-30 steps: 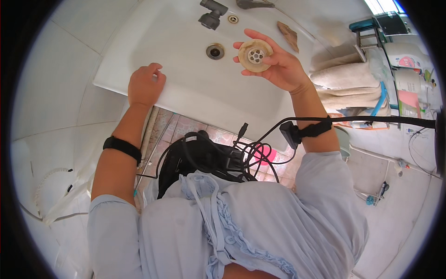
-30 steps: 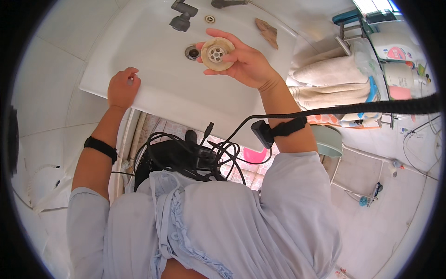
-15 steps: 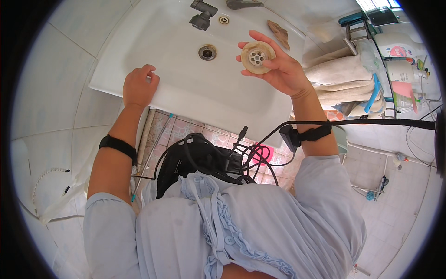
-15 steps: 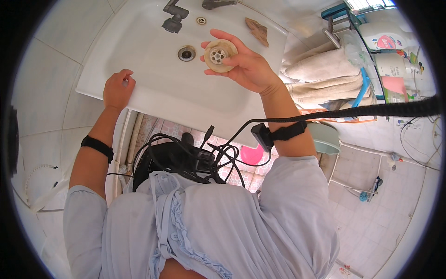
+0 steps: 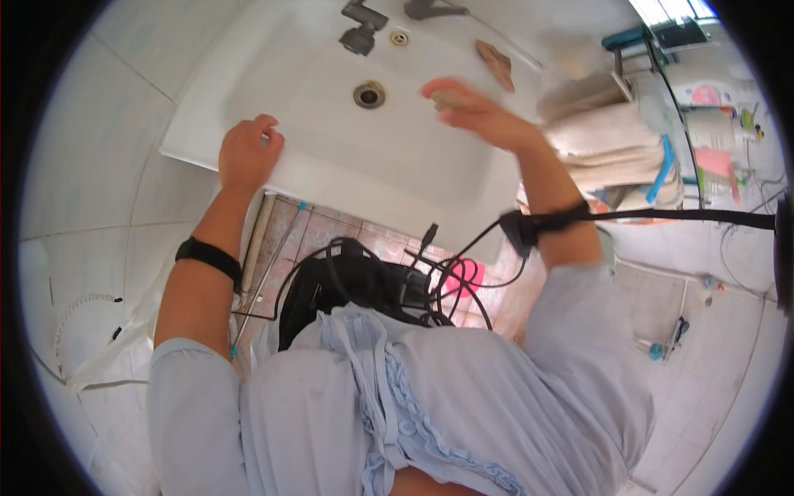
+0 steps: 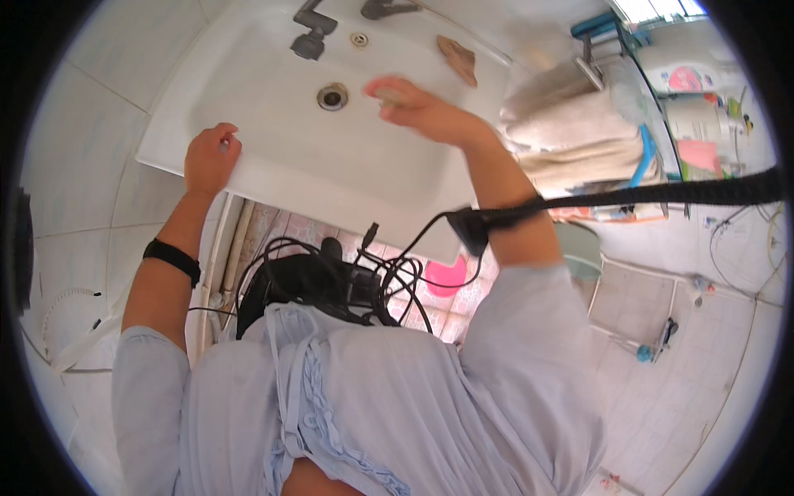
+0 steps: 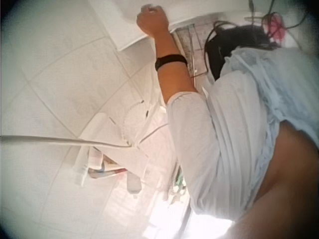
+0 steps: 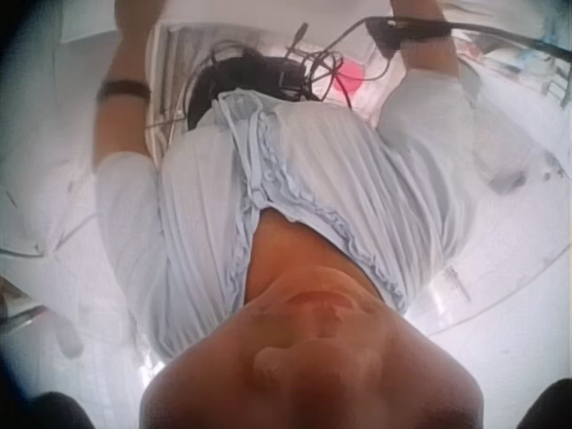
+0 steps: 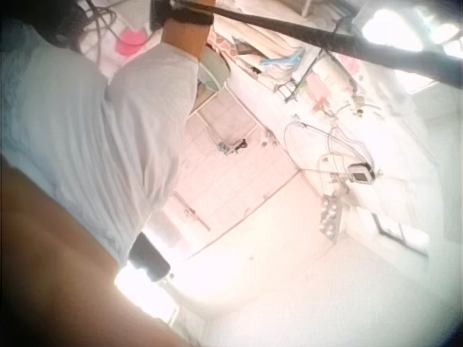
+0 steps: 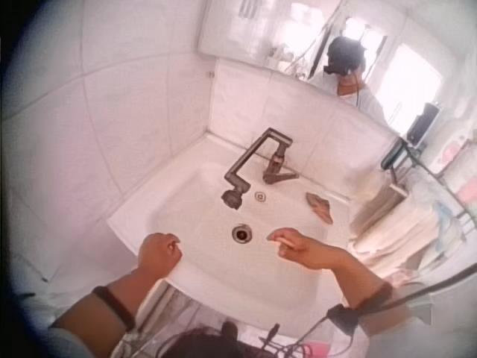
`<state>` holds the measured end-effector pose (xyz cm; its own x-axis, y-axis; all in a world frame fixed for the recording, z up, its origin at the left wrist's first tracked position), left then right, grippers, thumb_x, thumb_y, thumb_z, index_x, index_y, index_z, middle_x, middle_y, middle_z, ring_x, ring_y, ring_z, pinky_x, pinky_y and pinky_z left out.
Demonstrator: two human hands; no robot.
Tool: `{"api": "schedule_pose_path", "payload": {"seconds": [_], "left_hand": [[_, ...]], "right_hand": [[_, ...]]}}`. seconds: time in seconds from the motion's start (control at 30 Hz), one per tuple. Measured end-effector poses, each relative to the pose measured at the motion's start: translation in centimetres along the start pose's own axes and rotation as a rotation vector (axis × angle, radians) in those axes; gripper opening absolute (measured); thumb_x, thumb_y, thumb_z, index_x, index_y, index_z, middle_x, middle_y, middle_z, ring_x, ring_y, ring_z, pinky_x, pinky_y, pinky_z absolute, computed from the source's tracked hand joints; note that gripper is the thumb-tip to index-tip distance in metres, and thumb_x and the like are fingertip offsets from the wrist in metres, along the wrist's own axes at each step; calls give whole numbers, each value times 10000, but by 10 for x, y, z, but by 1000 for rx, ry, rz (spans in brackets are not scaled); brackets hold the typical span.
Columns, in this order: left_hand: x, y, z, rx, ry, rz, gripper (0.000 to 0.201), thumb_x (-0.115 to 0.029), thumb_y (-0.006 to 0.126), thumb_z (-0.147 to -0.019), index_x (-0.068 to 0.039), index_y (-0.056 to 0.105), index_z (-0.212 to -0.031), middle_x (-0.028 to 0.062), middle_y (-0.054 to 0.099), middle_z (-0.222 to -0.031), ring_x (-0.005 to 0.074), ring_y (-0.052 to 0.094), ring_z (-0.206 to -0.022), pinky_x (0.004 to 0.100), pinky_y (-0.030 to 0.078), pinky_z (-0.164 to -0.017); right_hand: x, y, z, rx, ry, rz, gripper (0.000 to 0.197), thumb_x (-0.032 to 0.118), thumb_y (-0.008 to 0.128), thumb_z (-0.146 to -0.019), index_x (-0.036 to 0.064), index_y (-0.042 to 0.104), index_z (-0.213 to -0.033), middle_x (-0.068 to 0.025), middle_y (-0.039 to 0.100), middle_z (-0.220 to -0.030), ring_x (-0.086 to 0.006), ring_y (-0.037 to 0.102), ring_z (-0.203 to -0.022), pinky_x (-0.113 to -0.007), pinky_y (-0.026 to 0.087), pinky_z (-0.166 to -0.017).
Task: The person cleans a bathroom sink by scrubbing the ceramic surface and the faucet area using a small piece of abrasive pad, occasionally rinsing the area with water from the faucet and manipulating the drain stopper.
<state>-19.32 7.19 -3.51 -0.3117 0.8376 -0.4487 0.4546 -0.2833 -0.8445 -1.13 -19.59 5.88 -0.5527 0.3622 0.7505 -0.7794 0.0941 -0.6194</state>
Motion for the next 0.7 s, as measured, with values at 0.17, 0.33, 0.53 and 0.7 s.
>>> {"api": "schedule_pose_path", "payload": {"seconds": [0.17, 0.33, 0.53, 0.7], "left_hand": [[1, 3, -9, -5, 11, 8, 180, -175, 548, -758, -113, 612, -915, 91, 598, -767, 254, 574, -741, 362, 460, -678], [-4, -1, 1, 57, -67, 32, 206, -195, 542, -768, -124, 595, -954, 76, 604, -793, 241, 574, -775, 357, 460, -703], [8, -3, -8, -77, 20, 322, 255, -148, 576, -787, -146, 581, -1042, 21, 613, -921, 146, 546, -789, 293, 446, -724], [-121, -58, -20, 175, 343, 780, 271, -97, 580, -812, -127, 585, -1082, -14, 596, -955, 83, 506, -779, 228, 423, -698]], "right_hand": [[-91, 17, -26, -202, 178, 508, 339, 139, 538, -833, 155, 458, -1163, -47, 440, -1159, -206, 417, -1082, -367, 372, -867], [-27, 0, -5, -207, 274, -848, 349, 316, 430, -906, 138, 409, -1206, -66, 450, -1159, -208, 467, -998, -342, 405, -797], [25, -11, 13, -280, -155, -1236, 375, 336, 342, -940, 102, 385, -1229, -105, 467, -1179, -245, 510, -976, -338, 430, -752], [44, -13, 35, -280, -251, -1217, 389, 335, 334, -942, 104, 356, -1254, -123, 459, -1198, -257, 509, -1001, -352, 436, -755]]}}
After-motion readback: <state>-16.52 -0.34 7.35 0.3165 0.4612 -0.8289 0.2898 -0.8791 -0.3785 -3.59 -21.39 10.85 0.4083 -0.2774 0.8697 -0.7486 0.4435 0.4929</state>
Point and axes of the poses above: each hand's wrist, its own z-axis away from the middle knuckle, its own y-axis out of the palm, x = y × z, the point moved 2 cm from there along -z, towards the middle knuckle
